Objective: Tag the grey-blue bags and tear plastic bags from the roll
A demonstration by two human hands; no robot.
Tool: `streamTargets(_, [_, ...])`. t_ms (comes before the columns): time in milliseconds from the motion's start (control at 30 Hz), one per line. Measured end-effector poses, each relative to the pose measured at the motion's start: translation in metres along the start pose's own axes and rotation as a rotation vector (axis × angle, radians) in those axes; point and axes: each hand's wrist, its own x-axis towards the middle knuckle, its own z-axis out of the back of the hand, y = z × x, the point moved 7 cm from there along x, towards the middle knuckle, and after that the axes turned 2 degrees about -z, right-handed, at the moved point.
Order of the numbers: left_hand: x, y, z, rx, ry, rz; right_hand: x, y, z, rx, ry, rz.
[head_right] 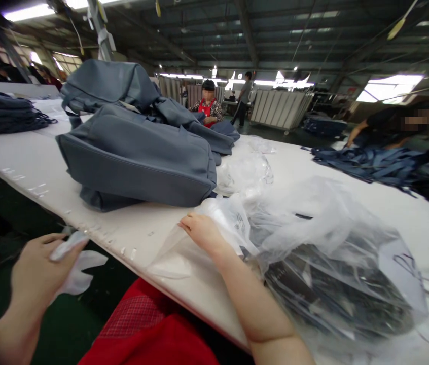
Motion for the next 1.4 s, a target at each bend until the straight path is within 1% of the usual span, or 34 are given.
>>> streamTargets(33, [0.000,-0.030,-0.003,-0.055,-0.010,-0.116,0.000,0.000,-0.002,0.001,0.022,-0.012])
streamTargets(67, [0.000,-0.058,-0.009,-0.125,0.031,-0.211,-0.001,0.001,-0.003,-0.003,0.034,-0.018])
streamTargets(100, [-0.001,-0.082,-0.019,-0.205,0.108,-0.279,-0.001,0.002,-0.004,-0.010,0.041,-0.017])
streamTargets(133, [-0.004,-0.102,-0.031,-0.278,0.219,-0.306,-0.001,0.003,-0.004,-0.020,0.046,-0.011])
streamTargets(167, [-0.006,-0.119,-0.043,-0.337,0.324,-0.301,-0.002,0.004,-0.005,-0.029,0.051,-0.004])
streamTargets(200, [-0.009,-0.133,-0.054,-0.383,0.404,-0.280,-0.002,0.005,-0.006,-0.038,0.055,0.006])
streamTargets(233, [-0.012,-0.146,-0.064,-0.418,0.452,-0.262,-0.002,0.007,-0.007,-0.045,0.057,0.018])
streamTargets(300, [-0.017,-0.170,-0.081,-0.459,0.493,-0.255,-0.003,0.010,-0.010,-0.054,0.054,0.044])
streamTargets(367, [-0.022,-0.191,-0.099,-0.481,0.523,-0.282,-0.003,0.013,-0.013,-0.043,0.049,0.073])
streamTargets(433, [-0.027,-0.205,-0.116,-0.485,0.567,-0.308,-0.003,0.014,-0.015,-0.013,0.058,0.094])
streamTargets(467, [-0.029,-0.208,-0.124,-0.483,0.582,-0.314,-0.003,0.014,-0.015,0.012,0.065,0.098])
streamTargets(500, [-0.028,-0.208,-0.130,-0.480,0.586,-0.315,-0.003,0.014,-0.014,0.043,0.067,0.097])
streamTargets(567, [-0.024,-0.202,-0.136,-0.467,0.557,-0.293,-0.004,0.010,-0.009,0.097,0.038,0.096])
streamTargets(667, [-0.012,-0.177,-0.131,-0.457,0.464,-0.201,-0.009,-0.004,-0.002,0.044,-0.028,0.063])
streamTargets(733, [-0.007,-0.157,-0.122,-0.461,0.417,-0.131,-0.011,-0.020,-0.007,-0.063,0.013,-0.025])
streamTargets(833, [-0.010,-0.129,-0.106,-0.486,0.378,-0.062,-0.016,-0.047,-0.015,-0.178,0.120,-0.193])
streamTargets(933, [-0.019,-0.101,-0.087,-0.532,0.304,-0.009,-0.023,-0.064,-0.006,-0.207,0.153,-0.364])
streamTargets(967, [-0.022,-0.091,-0.081,-0.541,0.274,0.023,-0.025,-0.068,0.003,-0.233,0.128,-0.435])
streamTargets(1000, [-0.025,-0.080,-0.076,-0.549,0.250,0.064,-0.027,-0.068,0.014,-0.276,0.070,-0.505])
streamTargets(1033, [-0.028,-0.071,-0.072,-0.560,0.235,0.108,-0.028,-0.065,0.026,-0.322,-0.014,-0.551])
streamTargets(1067, [-0.030,-0.063,-0.069,-0.572,0.230,0.147,-0.028,-0.057,0.037,-0.352,-0.112,-0.554])
streamTargets(1100, [-0.032,-0.058,-0.067,-0.583,0.241,0.170,-0.026,-0.046,0.044,-0.347,-0.205,-0.513])
streamTargets(1133, [-0.034,-0.056,-0.065,-0.592,0.262,0.176,-0.022,-0.032,0.045,-0.299,-0.274,-0.433])
streamTargets(1167, [-0.036,-0.056,-0.064,-0.595,0.288,0.166,-0.017,-0.018,0.039,-0.217,-0.302,-0.328])
streamTargets(1200, [-0.038,-0.057,-0.062,-0.591,0.312,0.147,-0.012,-0.005,0.027,-0.126,-0.292,-0.221])
streamTargets(1233, [-0.039,-0.058,-0.061,-0.581,0.329,0.128,-0.007,0.005,0.011,-0.049,-0.256,-0.132])
streamTargets(1267, [-0.041,-0.058,-0.060,-0.567,0.339,0.111,-0.004,0.010,-0.007,0.002,-0.208,-0.074])
streamTargets(1333, [-0.044,-0.055,-0.056,-0.518,0.320,0.095,0.001,0.009,-0.046,0.040,-0.091,-0.020])
streamTargets(1400, [-0.048,-0.049,-0.052,-0.443,0.274,0.079,0.002,-0.001,-0.079,0.049,0.021,0.007])
